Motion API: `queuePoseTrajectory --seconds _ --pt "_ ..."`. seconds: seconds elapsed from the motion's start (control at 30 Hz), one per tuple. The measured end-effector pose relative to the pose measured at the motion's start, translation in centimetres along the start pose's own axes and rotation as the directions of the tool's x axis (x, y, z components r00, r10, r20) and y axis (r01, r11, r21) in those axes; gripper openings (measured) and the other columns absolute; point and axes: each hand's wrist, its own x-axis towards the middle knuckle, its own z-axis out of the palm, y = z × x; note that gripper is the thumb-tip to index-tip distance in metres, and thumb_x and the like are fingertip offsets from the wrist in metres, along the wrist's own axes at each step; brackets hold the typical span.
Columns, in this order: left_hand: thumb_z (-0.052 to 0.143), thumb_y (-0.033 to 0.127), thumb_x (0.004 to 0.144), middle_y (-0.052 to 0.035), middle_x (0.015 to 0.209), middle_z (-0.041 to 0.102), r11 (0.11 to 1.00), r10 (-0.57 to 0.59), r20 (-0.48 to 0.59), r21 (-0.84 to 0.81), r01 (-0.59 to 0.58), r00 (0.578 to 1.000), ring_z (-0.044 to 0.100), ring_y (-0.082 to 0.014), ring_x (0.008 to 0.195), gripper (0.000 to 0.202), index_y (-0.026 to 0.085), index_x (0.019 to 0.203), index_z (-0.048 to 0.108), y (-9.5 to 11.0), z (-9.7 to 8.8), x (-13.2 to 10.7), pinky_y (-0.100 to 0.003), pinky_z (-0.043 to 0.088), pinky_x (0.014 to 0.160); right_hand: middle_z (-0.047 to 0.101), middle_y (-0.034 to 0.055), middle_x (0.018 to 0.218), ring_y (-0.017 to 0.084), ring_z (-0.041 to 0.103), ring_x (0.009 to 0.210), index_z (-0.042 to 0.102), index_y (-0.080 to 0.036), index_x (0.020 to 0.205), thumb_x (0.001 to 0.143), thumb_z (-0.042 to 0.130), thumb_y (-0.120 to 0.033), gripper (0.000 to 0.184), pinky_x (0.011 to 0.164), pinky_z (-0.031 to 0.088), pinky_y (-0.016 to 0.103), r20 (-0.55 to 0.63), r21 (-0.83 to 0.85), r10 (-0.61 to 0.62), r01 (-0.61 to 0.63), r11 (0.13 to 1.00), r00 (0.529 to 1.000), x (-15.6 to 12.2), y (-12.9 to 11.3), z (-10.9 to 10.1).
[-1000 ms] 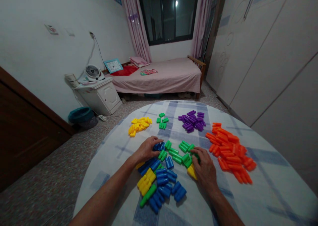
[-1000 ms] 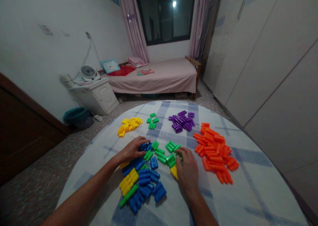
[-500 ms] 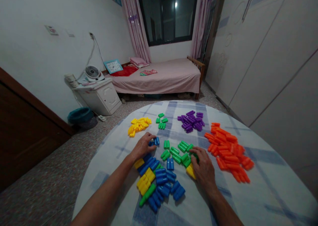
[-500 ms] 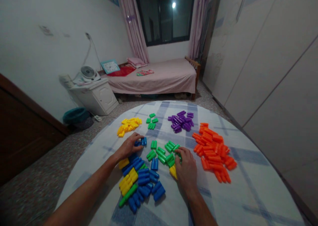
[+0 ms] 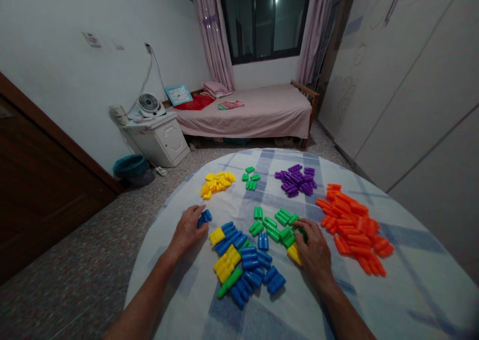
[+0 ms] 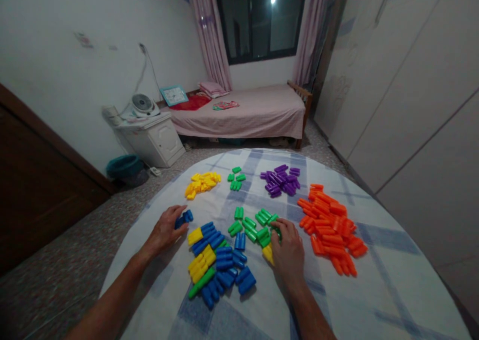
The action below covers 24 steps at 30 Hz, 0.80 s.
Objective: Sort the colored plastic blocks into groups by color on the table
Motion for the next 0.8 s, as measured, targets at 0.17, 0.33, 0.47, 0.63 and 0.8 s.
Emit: queuePoseTrajectory --seconds 0.17,0.33,0.47,0.63,0.8 --pt "0.055 0.051 0.082 -0.0104 0.125 0.054 0.983 0.180 0.202 -0.057 -0.172 0.963 0.049 -0.0261 0.116 0.055 0.023 0.129 0.052 4.1 -0.6 -1.2 -0.041 0.039 0.101 0.059 0.0062 0.109 0.021 0.053 0.104 0.062 -0.021 0.095 0.085 0.040 -0.031 0.027 0.093 0.039 0.039 0.007 -0.002 -0.003 0.003 1.000 1.000 0.0 0.0 -0.1" --pt "0.061 0.059 0.074 -0.0111 0.116 0.057 0.971 0.199 0.397 0.044 -0.235 0.896 0.055 -0.0266 0.102 0.065 0.023 0.128 0.053 6.7 -0.2 -0.6 -0.037 0.043 0.088 0.059 0.0065 0.110 0.021 0.053 0.105 0.063 -0.021 0.095 0.085 0.040 -0.031 0.026 0.093 0.039 0.039 0.004 0.009 0.001 -0.001 1.000 1.000 0.0 0.0 0.0" --pt "0.063 0.055 0.073 -0.0085 0.108 0.056 0.961 0.240 0.386 0.036 -0.274 0.891 0.055 -0.0233 0.095 0.063 0.025 0.127 0.053 7.0 0.7 0.5 -0.033 0.043 0.084 0.059 0.0068 0.109 0.021 0.053 0.105 0.063 -0.020 0.094 0.084 0.040 -0.030 0.026 0.094 0.039 0.039 0.003 0.014 0.004 -0.004 1.000 1.000 0.0 0.1 0.0" --pt "0.062 0.065 0.069 -0.0094 0.116 0.053 0.950 0.285 0.357 0.021 -0.312 0.890 0.052 -0.0264 0.103 0.069 0.027 0.125 0.052 7.8 2.0 1.1 -0.035 0.044 0.086 0.059 0.0070 0.109 0.022 0.053 0.106 0.063 -0.021 0.095 0.085 0.040 -0.031 0.027 0.094 0.039 0.040 0.002 0.008 0.005 -0.005 1.000 1.000 0.1 0.1 0.0" --pt "0.060 0.061 0.072 -0.0107 0.110 0.055 0.959 0.239 0.328 0.072 -0.276 0.914 0.052 -0.0287 0.101 0.058 0.022 0.115 0.058 9.2 2.8 1.5 -0.038 0.044 0.086 0.058 0.0069 0.110 0.021 0.053 0.106 0.062 -0.020 0.095 0.086 0.039 -0.031 0.027 0.095 0.039 0.039 0.009 -0.002 0.010 -0.010 1.000 1.000 0.0 0.0 0.0"
